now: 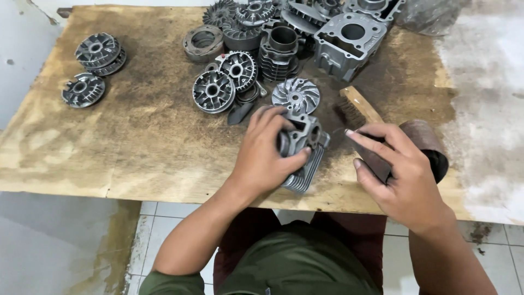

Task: Sanding the gasket surfaces of a motorcycle engine cylinder block.

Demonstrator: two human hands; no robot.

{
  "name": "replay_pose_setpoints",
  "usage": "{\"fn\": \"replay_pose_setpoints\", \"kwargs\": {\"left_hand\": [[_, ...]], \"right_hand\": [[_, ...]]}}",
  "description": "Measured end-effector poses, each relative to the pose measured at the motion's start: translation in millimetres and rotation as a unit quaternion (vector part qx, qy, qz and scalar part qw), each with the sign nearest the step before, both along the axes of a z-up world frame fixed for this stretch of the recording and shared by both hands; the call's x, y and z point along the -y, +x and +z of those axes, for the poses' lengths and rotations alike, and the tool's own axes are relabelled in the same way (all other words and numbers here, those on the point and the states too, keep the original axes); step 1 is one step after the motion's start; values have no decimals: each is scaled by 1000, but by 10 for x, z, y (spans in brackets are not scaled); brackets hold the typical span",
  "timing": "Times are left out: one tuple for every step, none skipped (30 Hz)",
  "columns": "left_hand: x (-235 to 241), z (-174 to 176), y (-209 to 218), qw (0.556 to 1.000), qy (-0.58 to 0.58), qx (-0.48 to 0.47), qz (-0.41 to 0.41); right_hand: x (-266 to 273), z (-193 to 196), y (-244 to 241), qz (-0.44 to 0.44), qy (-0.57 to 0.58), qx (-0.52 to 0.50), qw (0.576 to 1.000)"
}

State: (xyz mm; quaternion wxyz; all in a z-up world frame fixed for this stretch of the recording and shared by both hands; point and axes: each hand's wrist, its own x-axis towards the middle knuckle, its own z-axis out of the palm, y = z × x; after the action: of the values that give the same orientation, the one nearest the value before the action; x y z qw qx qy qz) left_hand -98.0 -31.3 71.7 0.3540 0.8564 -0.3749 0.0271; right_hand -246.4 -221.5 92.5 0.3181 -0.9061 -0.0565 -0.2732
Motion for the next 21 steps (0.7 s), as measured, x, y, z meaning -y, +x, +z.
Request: {"fn": "replay_pose_setpoints", "kwargs": {"left_hand": [[67, -10, 3, 1000, 1, -2, -2], [135, -22, 8, 999, 36, 30, -1], [207, -39, 7, 996, 69, 61, 0], [239, -68, 12, 996, 68, 59, -2], [278, -88, 36, 993, 87, 82, -18], [316, -105, 60, 988, 106, 105, -34], [341, -83, 56, 988, 104, 105, -36], [365, -59, 55, 985, 135, 98, -53], [388, -32, 58, 979, 166, 91, -70], [410, -59, 89, 980, 164, 91, -71], [424, -96, 110, 975, 171, 103, -92], [434, -133, 132, 971, 178, 116, -112], [448, -108, 139, 971, 176, 115, -113], [461, -82, 146, 969, 190, 93, -125], [472, -58, 151, 967, 204, 71, -137], [459, -100, 176, 967, 202, 71, -139], [441, -142, 203, 967, 185, 88, -153], [420, -184, 232, 966, 168, 105, -168], [361, -129, 279, 966, 166, 104, -167], [298, -77, 329, 962, 155, 65, -213], [235, -31, 376, 955, 143, 26, -259]], "right_hand": [[6, -2, -13, -2, 1, -2, 1000], [13, -5, -24, -10, 6, 5, 1000], [23, -4, -40, -19, 10, 11, 1000], [27, -9, -69, -21, 9, 9, 1000], [37, -9, -81, -29, 9, 12, 999], [47, -7, -92, -37, 9, 15, 999], [72, -21, -102, -38, 7, 15, 999], [99, -33, -108, -31, -2, 14, 999], [125, -43, -110, -23, -9, 12, 1000], [161, -88, -79, -24, -11, 12, 1000], [189, -138, -56, 1, -13, -10, 1000], [214, -189, -32, 27, -15, -33, 999], [218, -210, -10, 26, -16, -34, 999], [219, -229, 13, 37, -38, -44, 998], [219, -251, 30, 48, -60, -55, 996], [200, -247, 57, 46, -62, -56, 995], [180, -243, 89, 51, -93, -74, 992], [156, -240, 123, 55, -124, -92, 986], [138, -246, 140, 56, -127, -93, 986], [117, -253, 160, 57, -139, -84, 985], [95, -263, 176, 59, -151, -75, 984]]}}
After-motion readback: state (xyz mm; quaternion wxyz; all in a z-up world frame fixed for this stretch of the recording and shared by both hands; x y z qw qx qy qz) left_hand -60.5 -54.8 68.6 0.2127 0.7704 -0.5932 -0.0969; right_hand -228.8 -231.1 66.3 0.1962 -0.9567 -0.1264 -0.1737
